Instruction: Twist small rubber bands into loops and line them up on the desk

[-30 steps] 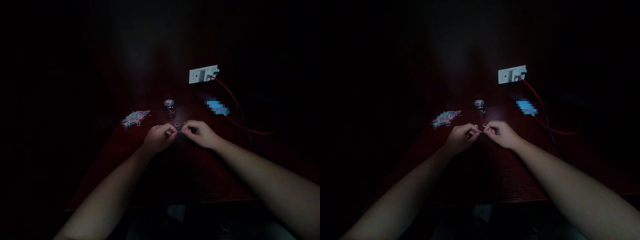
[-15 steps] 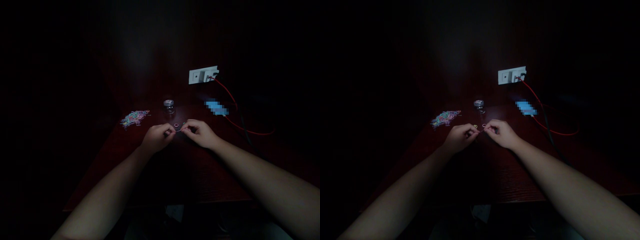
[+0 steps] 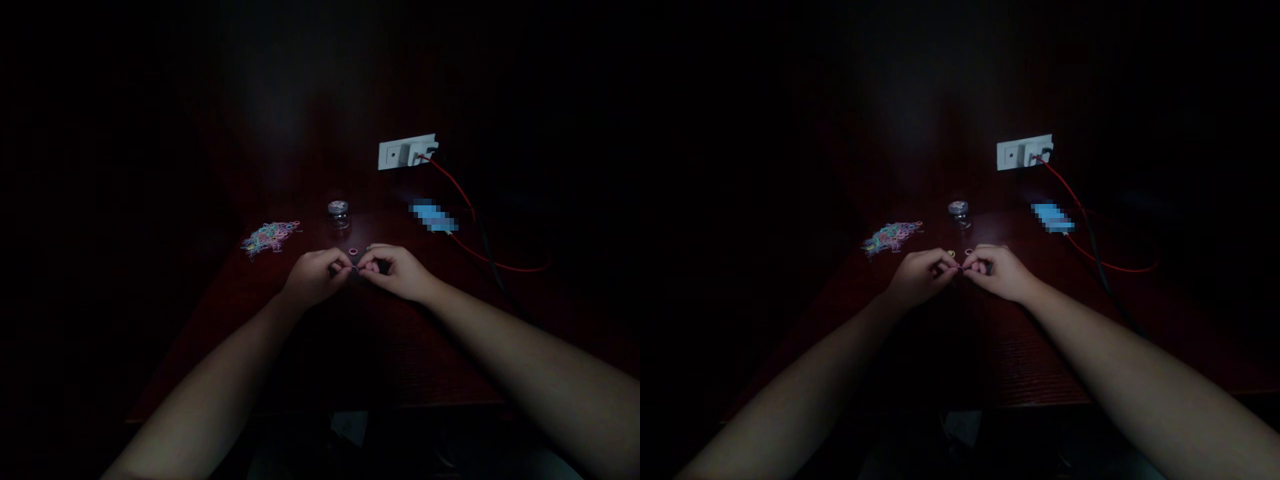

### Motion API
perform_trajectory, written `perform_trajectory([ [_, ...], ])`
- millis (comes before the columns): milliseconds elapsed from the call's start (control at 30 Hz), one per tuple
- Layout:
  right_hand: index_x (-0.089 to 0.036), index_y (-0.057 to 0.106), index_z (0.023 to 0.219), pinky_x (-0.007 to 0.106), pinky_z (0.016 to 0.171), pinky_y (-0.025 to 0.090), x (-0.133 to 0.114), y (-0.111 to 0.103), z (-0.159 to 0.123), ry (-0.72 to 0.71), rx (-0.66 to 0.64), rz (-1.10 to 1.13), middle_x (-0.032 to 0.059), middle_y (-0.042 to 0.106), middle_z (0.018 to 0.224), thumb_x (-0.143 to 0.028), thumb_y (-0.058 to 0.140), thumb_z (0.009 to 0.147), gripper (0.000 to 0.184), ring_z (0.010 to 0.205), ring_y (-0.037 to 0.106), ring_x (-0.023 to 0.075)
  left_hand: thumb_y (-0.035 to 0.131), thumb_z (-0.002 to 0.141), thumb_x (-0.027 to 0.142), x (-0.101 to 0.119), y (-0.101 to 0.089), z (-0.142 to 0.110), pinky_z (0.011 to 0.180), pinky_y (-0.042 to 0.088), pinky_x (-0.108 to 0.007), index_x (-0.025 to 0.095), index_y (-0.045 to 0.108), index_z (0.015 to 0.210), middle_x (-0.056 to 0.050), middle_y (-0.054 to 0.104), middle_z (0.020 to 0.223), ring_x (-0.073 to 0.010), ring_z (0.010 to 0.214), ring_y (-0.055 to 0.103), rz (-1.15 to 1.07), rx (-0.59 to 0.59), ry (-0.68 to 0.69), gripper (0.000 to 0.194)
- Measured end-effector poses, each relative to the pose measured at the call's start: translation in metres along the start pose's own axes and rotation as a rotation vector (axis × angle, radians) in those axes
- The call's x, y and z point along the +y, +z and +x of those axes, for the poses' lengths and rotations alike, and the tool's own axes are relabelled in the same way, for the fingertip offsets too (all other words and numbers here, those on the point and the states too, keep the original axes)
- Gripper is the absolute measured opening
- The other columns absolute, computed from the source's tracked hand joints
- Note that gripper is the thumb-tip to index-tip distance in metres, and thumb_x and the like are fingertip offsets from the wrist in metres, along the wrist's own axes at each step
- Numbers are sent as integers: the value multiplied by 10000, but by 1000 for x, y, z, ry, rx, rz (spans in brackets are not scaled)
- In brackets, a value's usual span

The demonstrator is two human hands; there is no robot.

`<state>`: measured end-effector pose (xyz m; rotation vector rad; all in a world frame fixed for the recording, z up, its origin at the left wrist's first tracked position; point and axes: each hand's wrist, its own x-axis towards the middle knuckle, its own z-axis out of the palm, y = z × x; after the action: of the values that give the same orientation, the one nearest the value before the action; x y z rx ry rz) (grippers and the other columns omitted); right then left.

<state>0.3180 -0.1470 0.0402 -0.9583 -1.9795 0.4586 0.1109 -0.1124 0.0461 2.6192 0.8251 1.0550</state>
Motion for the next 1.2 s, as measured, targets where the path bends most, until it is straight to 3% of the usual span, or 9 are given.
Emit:
perform_trajectory([
  [233, -152, 697, 829, 269, 607, 414, 1, -1, 0, 8, 10, 10, 2, 539, 684, -265, 663, 775, 130, 618, 501, 115, 630, 805, 214, -3, 1, 0, 618, 469, -227, 205, 656, 861, 5, 699, 816, -114, 708, 625, 34, 49, 34, 62],
  [467, -155, 692, 800, 269, 607, 413, 1, -2, 0, 8, 45, -31, 14, 549, 686, -250, 598, 816, 134, 622, 507, 123, 633, 804, 200, -1, 0, 0, 640, 463, -226, 200, 645, 854, 15, 689, 796, -106, 692, 614, 31, 26, 33, 51],
  [600, -158, 673, 789, 264, 594, 415, 3, -8, 1, 15, 100, -58, 20, 562, 694, -253, 595, 810, 124, 623, 511, 127, 624, 806, 205, -5, -1, 0, 708, 474, -251, 210, 633, 918, 10, 677, 863, -119, 756, 615, 64, -43, 4, 113],
  [700, -156, 652, 779, 255, 566, 409, 10, -18, 3, 43, 182, -103, 26, 576, 705, -243, 602, 789, 100, 618, 513, 128, 643, 781, 233, -13, -3, -2, 786, 479, -303, 208, 634, 951, -24, 655, 945, -162, 851, 607, 145, -173, -12, 172],
  [800, -150, 636, 769, 255, 545, 405, 19, -30, 6, 163, 301, -163, 40, 611, 704, -241, 594, 778, 101, 601, 524, 134, 641, 768, 252, -19, -5, -5, 798, 479, -324, 205, 643, 934, -49, 639, 975, -191, 889, 599, 209, -285, -54, 173],
  [900, -147, 627, 759, 259, 541, 413, 25, -38, 8, 286, 377, -191, 50, 643, 693, -231, 590, 765, 93, 584, 547, 140, 618, 773, 264, -20, -6, -6, 732, 476, -304, 211, 635, 927, -38, 645, 940, -182, 842, 605, 233, -297, -123, 164],
  [1067, -144, 643, 750, 258, 537, 409, 31, -37, 7, 343, 291, -200, 49, 658, 684, -264, 575, 776, 140, 575, 547, 135, 557, 807, 255, -18, -4, -6, 621, 445, -263, 242, 627, 941, 24, 675, 802, -139, 697, 612, 169, -404, -187, 152],
  [1200, -146, 669, 751, 254, 541, 401, 31, -33, 6, 307, 240, -241, 37, 649, 681, -279, 579, 775, 163, 580, 536, 129, 544, 810, 230, -20, -1, -7, 712, 475, -276, 230, 646, 969, -6, 678, 916, -153, 807, 623, 178, -375, -119, 189],
])
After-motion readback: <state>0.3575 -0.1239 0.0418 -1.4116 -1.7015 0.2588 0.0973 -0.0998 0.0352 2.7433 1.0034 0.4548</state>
